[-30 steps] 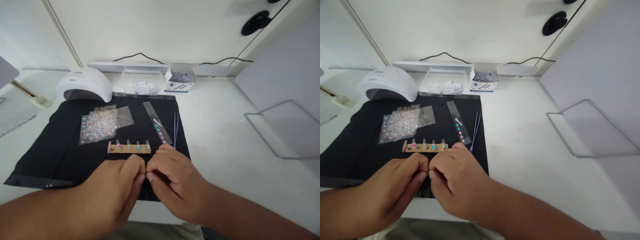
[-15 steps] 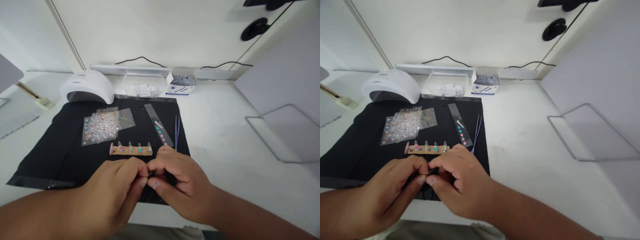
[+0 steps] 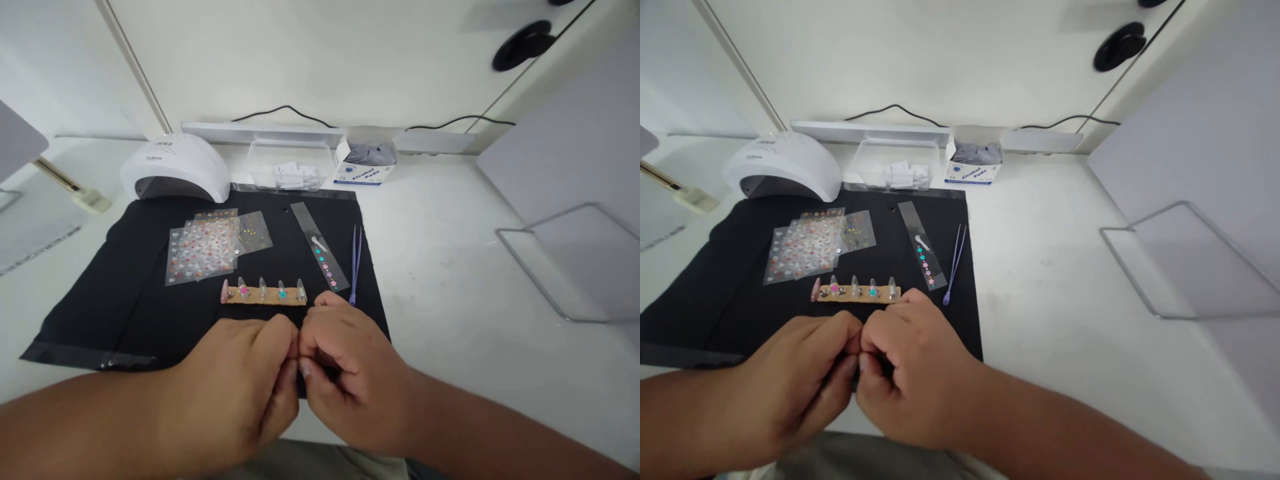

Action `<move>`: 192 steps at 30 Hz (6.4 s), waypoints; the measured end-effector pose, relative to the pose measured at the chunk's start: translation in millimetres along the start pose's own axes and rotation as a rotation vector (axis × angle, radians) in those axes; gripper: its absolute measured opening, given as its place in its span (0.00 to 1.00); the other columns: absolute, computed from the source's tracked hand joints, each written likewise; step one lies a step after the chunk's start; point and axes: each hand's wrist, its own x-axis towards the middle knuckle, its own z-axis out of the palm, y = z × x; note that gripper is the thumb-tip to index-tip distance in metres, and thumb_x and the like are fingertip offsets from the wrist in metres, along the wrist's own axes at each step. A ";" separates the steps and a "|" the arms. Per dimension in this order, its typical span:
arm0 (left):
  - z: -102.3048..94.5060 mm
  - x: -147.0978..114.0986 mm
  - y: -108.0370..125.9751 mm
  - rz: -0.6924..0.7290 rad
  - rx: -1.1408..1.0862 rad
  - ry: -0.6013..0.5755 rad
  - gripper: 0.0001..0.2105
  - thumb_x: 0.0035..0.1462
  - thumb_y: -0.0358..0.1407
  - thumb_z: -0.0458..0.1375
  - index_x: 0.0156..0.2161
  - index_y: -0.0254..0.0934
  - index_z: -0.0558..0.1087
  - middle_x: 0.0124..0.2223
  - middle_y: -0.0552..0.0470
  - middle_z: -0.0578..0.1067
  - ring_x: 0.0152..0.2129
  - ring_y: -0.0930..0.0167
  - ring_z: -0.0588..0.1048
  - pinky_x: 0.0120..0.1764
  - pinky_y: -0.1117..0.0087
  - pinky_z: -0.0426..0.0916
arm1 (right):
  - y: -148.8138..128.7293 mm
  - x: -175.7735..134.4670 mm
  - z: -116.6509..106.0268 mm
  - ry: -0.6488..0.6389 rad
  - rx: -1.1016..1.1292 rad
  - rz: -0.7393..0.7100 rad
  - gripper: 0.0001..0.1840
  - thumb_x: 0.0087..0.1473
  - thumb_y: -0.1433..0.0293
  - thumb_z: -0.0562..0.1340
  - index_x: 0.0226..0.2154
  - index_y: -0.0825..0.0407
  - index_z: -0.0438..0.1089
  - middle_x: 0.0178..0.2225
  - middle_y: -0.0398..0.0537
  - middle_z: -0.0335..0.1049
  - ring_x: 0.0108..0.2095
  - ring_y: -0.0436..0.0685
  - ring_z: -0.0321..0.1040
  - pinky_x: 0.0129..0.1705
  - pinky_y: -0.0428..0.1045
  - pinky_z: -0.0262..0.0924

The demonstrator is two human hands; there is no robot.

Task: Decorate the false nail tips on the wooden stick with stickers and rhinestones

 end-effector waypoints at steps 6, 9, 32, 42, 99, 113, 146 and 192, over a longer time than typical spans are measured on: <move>-11.1 -4.9 -2.4 0.007 -0.050 0.066 0.07 0.60 0.25 0.47 0.33 0.39 0.63 0.25 0.58 0.70 0.18 0.75 0.68 0.22 0.74 0.62 | 0.8 1.0 -8.4 -0.007 -0.047 0.008 0.09 0.49 0.79 0.54 0.24 0.50 0.56 0.20 0.35 0.57 0.22 0.48 0.53 0.34 0.49 0.54; -27.9 -9.5 -10.8 -0.147 -0.228 0.124 0.07 0.62 0.26 0.54 0.38 0.40 0.71 0.28 0.59 0.74 0.23 0.76 0.72 0.27 0.77 0.66 | 5.5 3.0 -15.9 -0.001 0.032 0.037 0.08 0.57 0.77 0.55 0.29 0.51 0.64 0.21 0.37 0.62 0.24 0.49 0.58 0.37 0.50 0.57; -72.4 -3.6 -55.8 -0.585 -1.083 0.180 0.03 0.52 0.30 0.67 0.32 0.32 0.77 0.33 0.51 0.81 0.19 0.80 0.73 0.26 0.80 0.70 | 24.9 0.5 -12.6 0.284 0.237 0.065 0.39 0.56 0.77 0.61 0.65 0.36 0.51 0.49 0.49 0.71 0.53 0.57 0.70 0.59 0.61 0.61; -66.2 -8.7 -81.0 -0.529 -0.899 0.175 0.04 0.55 0.33 0.64 0.33 0.33 0.78 0.29 0.52 0.77 0.21 0.78 0.68 0.25 0.78 0.65 | 31.1 12.3 -4.3 0.270 0.375 -0.004 0.47 0.57 0.78 0.61 0.66 0.26 0.41 0.63 0.48 0.58 0.56 0.60 0.67 0.60 0.68 0.60; -35.4 -19.6 -43.3 -0.472 -0.783 0.496 0.04 0.58 0.33 0.60 0.32 0.39 0.75 0.25 0.57 0.76 0.24 0.76 0.74 0.30 0.77 0.69 | -16.9 40.9 71.5 0.455 0.321 -0.267 0.50 0.41 0.78 0.58 0.68 0.46 0.49 0.55 0.55 0.60 0.55 0.67 0.60 0.54 0.66 0.65; -35.6 -21.0 -43.5 -0.502 -0.750 0.486 0.05 0.58 0.35 0.60 0.31 0.39 0.75 0.26 0.57 0.76 0.25 0.75 0.73 0.31 0.76 0.68 | -13.6 47.8 71.1 0.435 0.425 -0.306 0.52 0.37 0.79 0.57 0.67 0.45 0.51 0.53 0.53 0.58 0.52 0.64 0.58 0.46 0.61 0.68; -29.9 -33.1 -49.8 -0.242 -1.045 0.402 0.13 0.63 0.37 0.60 0.52 0.54 0.76 0.37 0.54 0.71 0.34 0.74 0.70 0.41 0.77 0.67 | -2.8 61.6 37.3 0.480 0.263 -0.075 0.24 0.50 0.81 0.59 0.48 0.45 0.65 0.31 0.39 0.61 0.29 0.49 0.64 0.33 0.50 0.64; -34.8 -16.5 -45.0 -0.290 -1.191 0.719 0.14 0.55 0.23 0.60 0.43 0.42 0.66 0.30 0.60 0.76 0.26 0.77 0.75 0.35 0.75 0.74 | -4.9 62.0 41.7 0.160 -0.114 -0.273 0.43 0.50 0.77 0.57 0.67 0.43 0.52 0.28 0.43 0.72 0.32 0.59 0.61 0.37 0.58 0.57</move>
